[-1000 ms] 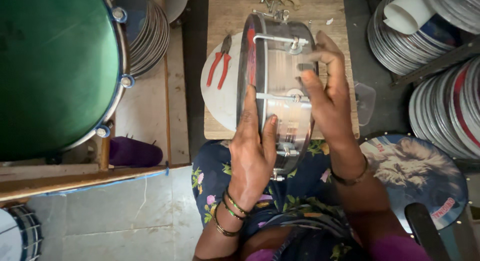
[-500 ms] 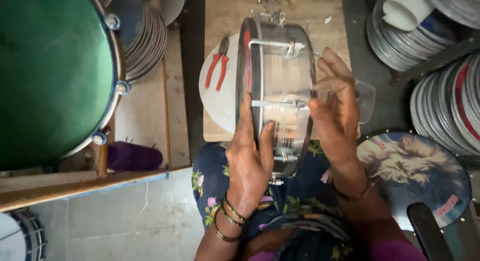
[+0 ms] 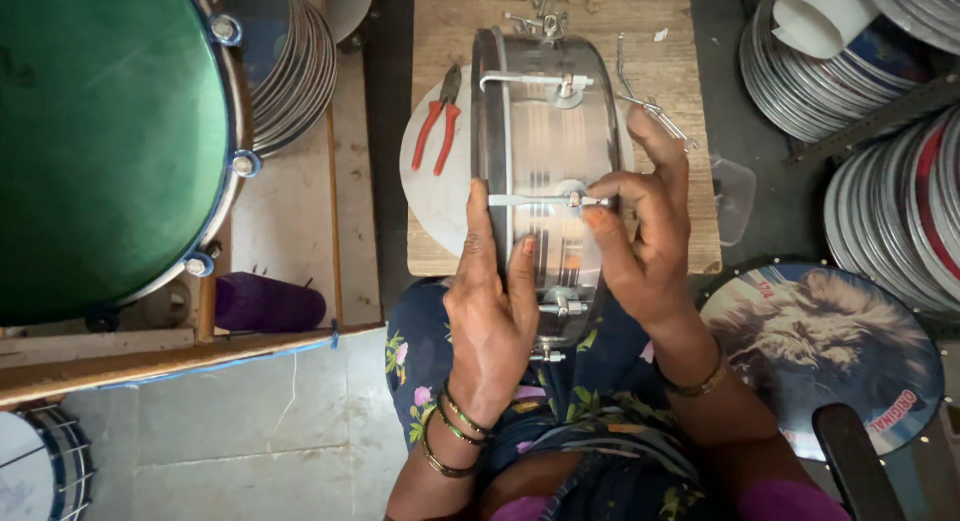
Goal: The person assembles a drum by placing metal lugs into the pre-drilled holes of the drum shell and securing them with a tool.
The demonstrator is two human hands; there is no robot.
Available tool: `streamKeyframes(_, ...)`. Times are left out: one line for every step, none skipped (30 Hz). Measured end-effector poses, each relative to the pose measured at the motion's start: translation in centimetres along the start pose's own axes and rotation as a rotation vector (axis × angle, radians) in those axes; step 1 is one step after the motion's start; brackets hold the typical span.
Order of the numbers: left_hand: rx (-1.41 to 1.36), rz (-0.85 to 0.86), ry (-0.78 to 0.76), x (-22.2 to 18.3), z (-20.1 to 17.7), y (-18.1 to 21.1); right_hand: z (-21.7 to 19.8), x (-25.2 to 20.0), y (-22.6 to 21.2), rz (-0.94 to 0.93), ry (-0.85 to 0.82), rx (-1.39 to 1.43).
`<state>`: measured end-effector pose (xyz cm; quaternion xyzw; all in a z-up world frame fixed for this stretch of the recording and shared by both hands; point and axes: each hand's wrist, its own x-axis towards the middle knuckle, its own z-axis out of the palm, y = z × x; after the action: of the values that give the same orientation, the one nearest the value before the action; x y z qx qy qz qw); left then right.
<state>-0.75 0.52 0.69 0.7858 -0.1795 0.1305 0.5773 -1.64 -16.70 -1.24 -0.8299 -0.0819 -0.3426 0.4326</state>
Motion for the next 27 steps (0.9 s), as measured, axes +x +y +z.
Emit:
streamKeyframes(-0.009,-0.002,-0.003,-0.05,0.00,-0.04,0.07,0.05,-0.13,0.008,-0.001,-0.066)
streamKeyframes(0.003,0.011,0.000,-0.07,0.04,-0.06,0.05,0.19,-0.16,0.015,0.002,-0.136)
streamKeyframes(0.015,0.023,0.004,-0.08,0.08,-0.04,0.04,0.32,-0.19,0.021,0.004,-0.205)
streamKeyframes(0.026,0.038,0.009,0.01,0.11,-0.02,0.06,0.53,-0.17,0.054,0.021,-0.123)
streamKeyframes(0.025,0.026,0.002,0.06,0.12,0.05,0.10,0.69,-0.14,0.086,0.038,-0.040)
streamKeyframes(0.025,0.014,0.000,0.05,0.13,0.12,0.14,0.81,-0.08,0.115,0.050,0.046)
streamKeyframes(0.026,0.001,-0.002,0.07,0.11,0.14,0.13,0.71,-0.13,0.060,0.042,0.034)
streamKeyframes(0.019,0.018,0.007,0.07,0.10,0.13,0.05,0.45,-0.25,0.006,0.028,0.025)
streamKeyframes(0.012,0.036,0.016,0.10,0.12,0.07,0.05,0.34,-0.24,-0.047,0.013,0.018)
streamKeyframes(0.006,0.050,0.022,0.03,0.12,0.03,0.10,0.27,-0.20,-0.033,0.013,-0.042)
streamKeyframes(0.001,0.025,0.020,0.01,0.18,-0.03,0.13,0.26,-0.18,-0.019,0.013,-0.102)
streamKeyframes(-0.004,0.004,0.013,0.04,0.22,-0.11,0.15,0.22,-0.26,-0.002,0.018,-0.163)
streamKeyframes(-0.009,-0.018,0.005,0.00,0.24,-0.14,0.16,0.24,-0.36,0.000,0.006,-0.196)
streamKeyframes(-0.001,-0.004,0.007,0.01,0.23,-0.16,0.20,0.41,-0.39,-0.002,-0.003,-0.230)
streamKeyframes(0.006,0.010,0.009,-0.01,0.17,-0.16,0.20,0.52,-0.43,-0.004,-0.011,-0.264)
streamKeyframes(0.013,0.025,0.014,0.02,0.14,-0.17,0.14,0.69,-0.36,-0.006,-0.006,-0.205)
streamKeyframes(0.000,0.020,0.013,0.06,0.20,-0.17,0.07,0.86,-0.21,-0.008,-0.001,-0.145)
streamKeyframes(-0.012,0.011,0.014,0.01,0.29,-0.15,0.04,0.89,-0.08,-0.008,0.000,-0.083)
streamKeyframes(-0.024,0.002,0.015,-0.02,0.31,-0.19,0.05,0.70,-0.09,-0.017,0.006,-0.060)
streamKeyframes(-0.017,0.021,0.020,0.00,0.29,-0.28,0.05,0.47,-0.17,-0.028,0.009,-0.037)
streamKeyframes(-0.009,0.040,0.025,0.03,0.26,-0.38,0.09,0.40,-0.16,-0.038,0.012,-0.015)
streamKeyframes(-0.002,0.056,0.027,-0.06,0.23,-0.42,0.07,0.36,-0.13,-0.030,0.007,-0.038)
streamKeyframes(-0.011,0.036,0.026,-0.08,0.27,-0.45,0.03,0.35,-0.10,-0.021,0.003,-0.061)
streamKeyframes(-0.020,0.018,0.020,-0.05,0.30,-0.51,0.04,0.26,-0.13,-0.009,0.002,-0.085)
streamKeyframes(-0.030,-0.001,0.013,-0.04,0.31,-0.52,0.06,0.21,-0.15,-0.006,0.001,-0.131)
streamKeyframes(-0.036,-0.002,0.012,0.03,0.29,-0.54,0.12,0.29,-0.14,-0.007,0.001,-0.177)
streamKeyframes(-0.042,-0.002,0.011,0.09,0.23,-0.55,0.17,0.38,-0.15,-0.007,0.001,-0.222)
